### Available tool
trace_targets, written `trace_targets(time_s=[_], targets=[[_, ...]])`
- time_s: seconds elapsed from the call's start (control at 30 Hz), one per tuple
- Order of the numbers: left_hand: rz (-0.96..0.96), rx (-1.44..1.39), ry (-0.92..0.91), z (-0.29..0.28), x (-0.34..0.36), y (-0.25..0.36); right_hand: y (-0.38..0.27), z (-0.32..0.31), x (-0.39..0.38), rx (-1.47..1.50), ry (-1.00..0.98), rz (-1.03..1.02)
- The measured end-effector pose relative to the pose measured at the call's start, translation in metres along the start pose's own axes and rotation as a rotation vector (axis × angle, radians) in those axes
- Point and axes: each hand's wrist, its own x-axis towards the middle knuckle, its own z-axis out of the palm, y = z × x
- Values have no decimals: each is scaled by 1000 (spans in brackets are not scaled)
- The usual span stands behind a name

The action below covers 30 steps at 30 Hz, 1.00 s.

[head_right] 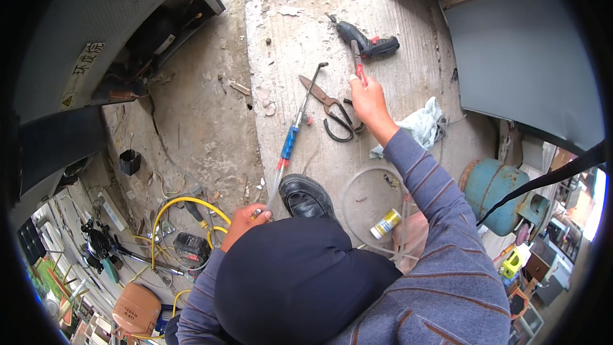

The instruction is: The person sits on the floor and uses a blowtorch to heat a copper pipe connected to an appliance. They ignite the torch, apply the flame to the pipe joint, and use pliers to hold the pipe while heating it.

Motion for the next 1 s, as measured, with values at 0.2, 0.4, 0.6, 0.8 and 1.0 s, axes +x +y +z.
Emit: trace_targets(time_s=[0.2,0.4,0.6,0.8,1.0], targets=[[75,58,-124,-1,-4,-4,-3,-11,-5,54,-27,57],[161,285,-184,6,-4,8,28,-3,-49,206,-115,0],[188,242,-221,19,-20,29,48,15,-114,1,-120,-161],[318,507,-193,28,-15,19,15,25,-145,-121,-240,-332],[265,679,-133,19,0,38,-13,34,-115,-86,-451,-312]])
